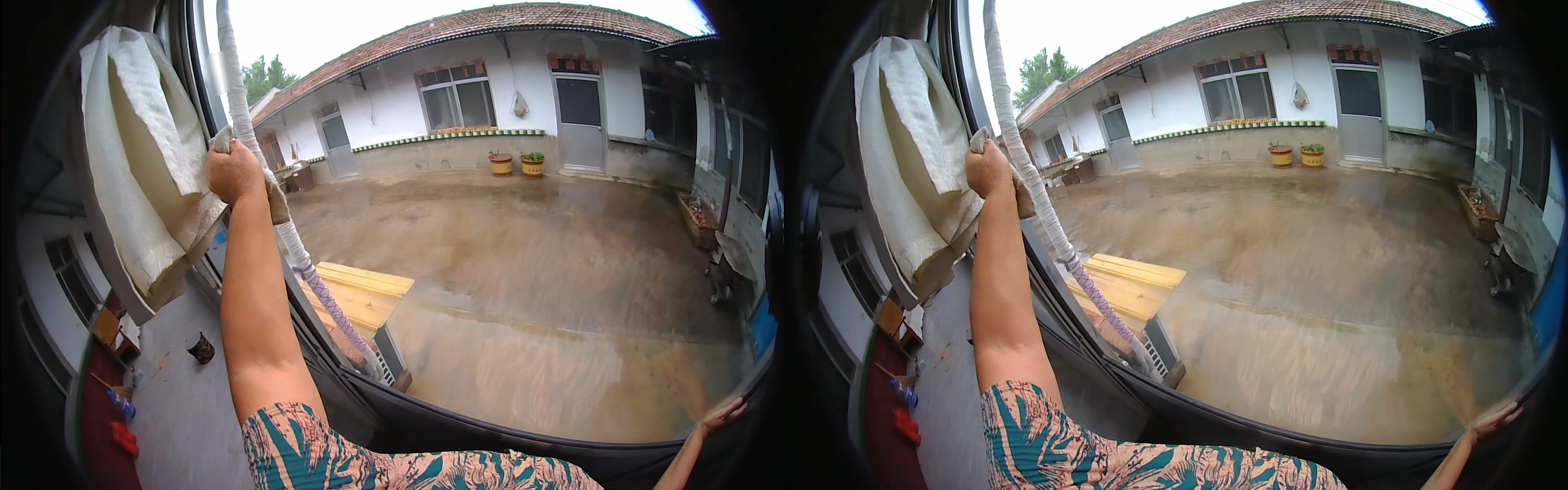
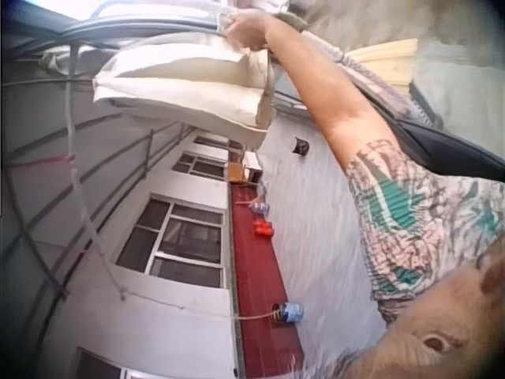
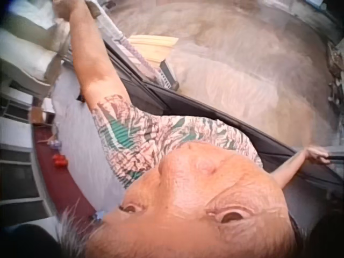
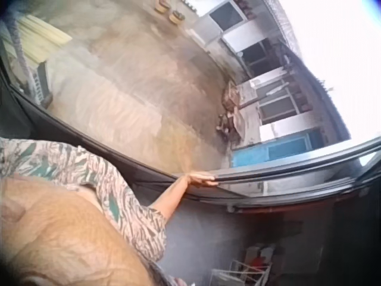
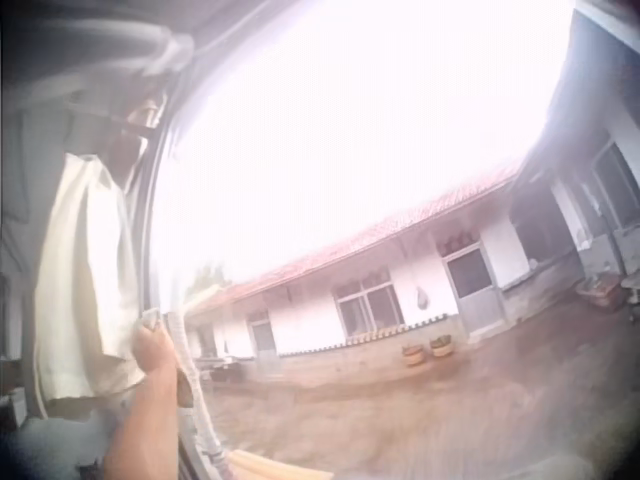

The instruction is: The person wipes a large sliding glass window and its frame using a cloth. They clean the glass surface and the metal frame edges, moving from left to right and covering multiple sections of the window.

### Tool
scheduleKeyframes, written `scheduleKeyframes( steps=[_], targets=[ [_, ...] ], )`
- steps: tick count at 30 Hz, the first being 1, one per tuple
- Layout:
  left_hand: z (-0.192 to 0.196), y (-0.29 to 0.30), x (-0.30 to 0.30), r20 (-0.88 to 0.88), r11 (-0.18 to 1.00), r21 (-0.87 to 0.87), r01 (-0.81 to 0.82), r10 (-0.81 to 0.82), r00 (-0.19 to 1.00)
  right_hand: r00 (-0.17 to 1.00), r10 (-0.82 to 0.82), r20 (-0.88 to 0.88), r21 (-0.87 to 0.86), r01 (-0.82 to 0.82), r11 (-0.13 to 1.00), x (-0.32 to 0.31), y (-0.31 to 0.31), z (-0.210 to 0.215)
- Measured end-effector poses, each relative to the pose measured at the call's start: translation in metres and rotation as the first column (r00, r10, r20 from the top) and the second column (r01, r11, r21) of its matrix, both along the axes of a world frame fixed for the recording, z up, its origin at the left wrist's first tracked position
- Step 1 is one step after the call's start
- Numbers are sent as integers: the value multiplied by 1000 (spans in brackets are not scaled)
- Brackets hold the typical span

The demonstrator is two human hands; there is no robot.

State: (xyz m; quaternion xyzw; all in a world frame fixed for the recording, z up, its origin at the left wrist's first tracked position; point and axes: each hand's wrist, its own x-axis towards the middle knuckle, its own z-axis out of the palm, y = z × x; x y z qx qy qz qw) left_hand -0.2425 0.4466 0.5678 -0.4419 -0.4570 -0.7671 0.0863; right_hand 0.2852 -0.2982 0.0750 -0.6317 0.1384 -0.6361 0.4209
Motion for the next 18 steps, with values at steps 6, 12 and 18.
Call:
scheduleKeyframes(
  steps=[6, 12, 18],
  targets=[
    [80, -24, 2, 98, 981, -153, 120, -106, 990, 999, 30, 21, -9, -30, 1000, -19, 40, 13],
    [115, -122, 86, -256, 840, 505, 199, -74, 964, 1000, 0, 5, -6, 0, 1000, -21, 41, 10],
    [77, -254, 179, -442, 449, 825, 344, 133, 887, 998, -25, -49, -40, 23, 999, -31, 44, 16]
  ],
)
